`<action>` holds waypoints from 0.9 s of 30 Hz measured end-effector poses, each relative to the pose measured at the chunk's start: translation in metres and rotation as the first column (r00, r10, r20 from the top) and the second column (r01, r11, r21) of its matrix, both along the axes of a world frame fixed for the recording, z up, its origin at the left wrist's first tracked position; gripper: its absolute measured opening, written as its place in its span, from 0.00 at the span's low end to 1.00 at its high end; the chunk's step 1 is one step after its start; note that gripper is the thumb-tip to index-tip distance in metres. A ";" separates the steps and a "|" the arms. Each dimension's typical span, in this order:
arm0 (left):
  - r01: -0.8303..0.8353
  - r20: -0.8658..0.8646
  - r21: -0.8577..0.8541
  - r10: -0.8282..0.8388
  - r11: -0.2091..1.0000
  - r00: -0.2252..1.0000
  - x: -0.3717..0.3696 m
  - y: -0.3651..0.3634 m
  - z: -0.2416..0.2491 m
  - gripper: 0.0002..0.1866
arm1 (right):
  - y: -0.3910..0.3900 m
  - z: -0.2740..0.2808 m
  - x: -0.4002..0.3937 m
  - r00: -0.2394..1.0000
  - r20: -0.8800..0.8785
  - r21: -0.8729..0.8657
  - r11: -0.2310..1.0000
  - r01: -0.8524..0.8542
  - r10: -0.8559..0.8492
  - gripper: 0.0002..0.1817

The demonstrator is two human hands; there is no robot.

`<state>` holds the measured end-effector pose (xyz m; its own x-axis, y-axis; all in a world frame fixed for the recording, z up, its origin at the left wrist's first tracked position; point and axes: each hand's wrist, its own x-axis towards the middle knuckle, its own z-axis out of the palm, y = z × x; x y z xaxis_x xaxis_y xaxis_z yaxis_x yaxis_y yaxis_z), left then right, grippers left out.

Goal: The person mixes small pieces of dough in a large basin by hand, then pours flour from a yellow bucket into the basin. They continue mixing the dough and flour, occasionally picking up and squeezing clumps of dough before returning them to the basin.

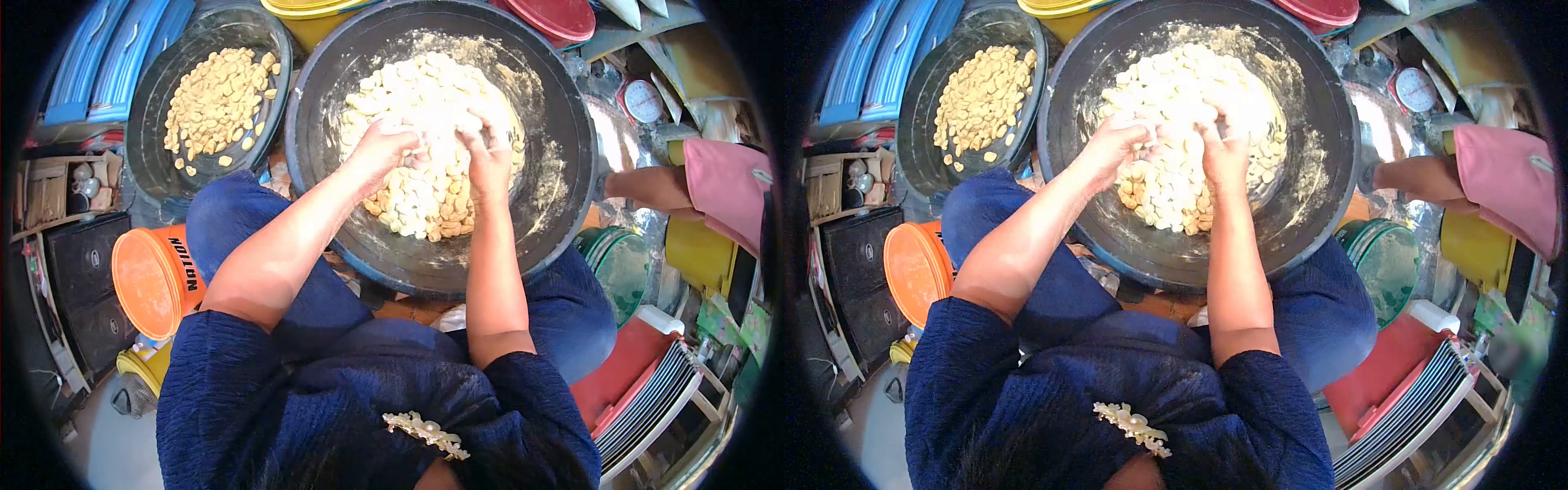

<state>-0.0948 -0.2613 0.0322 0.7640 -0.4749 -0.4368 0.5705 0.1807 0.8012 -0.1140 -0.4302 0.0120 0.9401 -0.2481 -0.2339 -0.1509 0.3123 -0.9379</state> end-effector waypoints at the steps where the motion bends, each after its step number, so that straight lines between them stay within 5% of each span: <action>1: -0.052 -0.001 -0.039 0.052 0.998 0.999 0.001 0.000 -0.002 0.20 | -0.001 0.000 0.001 0.989 0.115 -0.275 0.960 -0.058 0.093 0.20; 3: -0.100 -0.005 -0.071 0.100 0.992 0.995 0.001 0.000 -0.003 0.21 | -0.001 0.004 0.002 0.909 0.239 -0.746 0.664 -0.053 0.342 0.25; 4: -0.160 -0.078 -0.146 0.150 0.976 0.986 -0.001 0.000 -0.002 0.22 | 0.002 0.008 -0.002 0.874 0.222 -0.613 0.759 -0.219 0.432 0.28; 5: -0.223 -0.154 -0.215 0.193 0.951 0.969 -0.003 -0.001 -0.001 0.24 | 0.007 0.011 -0.004 0.876 0.224 -0.609 0.763 -0.216 0.427 0.28; 7: -0.219 -0.174 -0.233 0.181 0.948 0.968 -0.003 0.000 0.001 0.25 | 0.014 0.013 -0.005 0.798 0.046 -0.344 0.760 -0.552 0.600 0.25; 9: -0.217 -0.195 -0.248 0.171 0.944 0.966 -0.003 0.001 0.001 0.27 | 0.012 -0.005 -0.005 0.829 0.040 -0.217 0.815 -0.538 0.558 0.21; 12: -0.109 -0.172 -0.201 0.074 0.974 0.982 -0.003 0.002 -0.004 0.24 | 0.012 -0.024 -0.002 0.982 0.045 0.081 0.979 -0.188 0.185 0.14; 14: 0.032 -0.077 0.110 -0.024 0.993 0.997 -0.004 0.008 -0.014 0.20 | -0.008 -0.052 0.004 0.989 0.029 0.126 0.981 -0.148 0.145 0.14; 15: 0.036 -0.078 0.118 -0.027 0.992 0.997 -0.003 0.011 -0.018 0.20 | -0.019 -0.063 0.009 0.994 0.016 0.165 0.980 -0.109 0.108 0.13; 16: 0.142 -0.052 0.197 -0.134 0.970 0.990 -0.002 0.014 -0.022 0.18 | -0.025 -0.064 0.014 0.976 0.054 -0.134 0.970 -0.203 0.212 0.16; 17: 0.245 -0.038 0.275 -0.244 0.930 0.969 -0.003 0.017 -0.025 0.17 | -0.031 -0.075 0.018 0.978 0.050 -0.125 0.972 -0.197 0.204 0.16; 19: 0.237 -0.057 0.159 -0.231 0.959 0.971 -0.010 0.021 -0.030 0.21 | -0.039 -0.108 0.031 0.938 -0.057 -0.418 0.845 -0.332 0.341 0.19; 20: 0.245 -0.009 0.195 -0.248 0.950 0.969 -0.012 0.022 -0.032 0.22 | -0.040 -0.122 0.044 0.938 -0.058 -0.416 0.846 -0.333 0.341 0.19; 22: 0.263 0.006 0.327 -0.281 0.907 0.960 -0.011 0.023 -0.029 0.25 | -0.037 -0.148 0.072 0.789 -0.454 -0.345 0.735 -0.584 0.413 0.26; 23: 0.261 0.005 0.332 -0.278 0.906 0.960 -0.010 0.026 -0.034 0.25 | -0.028 -0.164 0.082 0.788 -0.452 -0.341 0.735 -0.585 0.418 0.26; 25: 0.195 0.186 0.712 -0.449 0.674 0.874 -0.008 0.033 -0.050 0.27 | 0.005 -0.199 0.101 0.896 -0.417 -0.771 0.462 -0.438 0.152 0.31; 26: 0.157 0.207 0.843 -0.580 0.514 0.788 -0.006 0.034 -0.046 0.28 | 0.025 -0.206 0.107 0.897 -0.412 -0.770 0.466 -0.436 0.157 0.31; 27: 0.120 0.159 0.907 -0.591 0.404 0.791 -0.010 0.032 -0.044 0.29 | 0.046 -0.210 0.109 0.903 -0.427 -0.846 0.328 -0.420 0.055 0.34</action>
<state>-0.1047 -0.2292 -0.0121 0.8095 -0.3382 -0.4799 -0.0075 -0.8234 0.5674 -0.0046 -0.3846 -0.1983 0.9311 -0.2499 -0.2658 -0.3548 -0.7903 -0.4996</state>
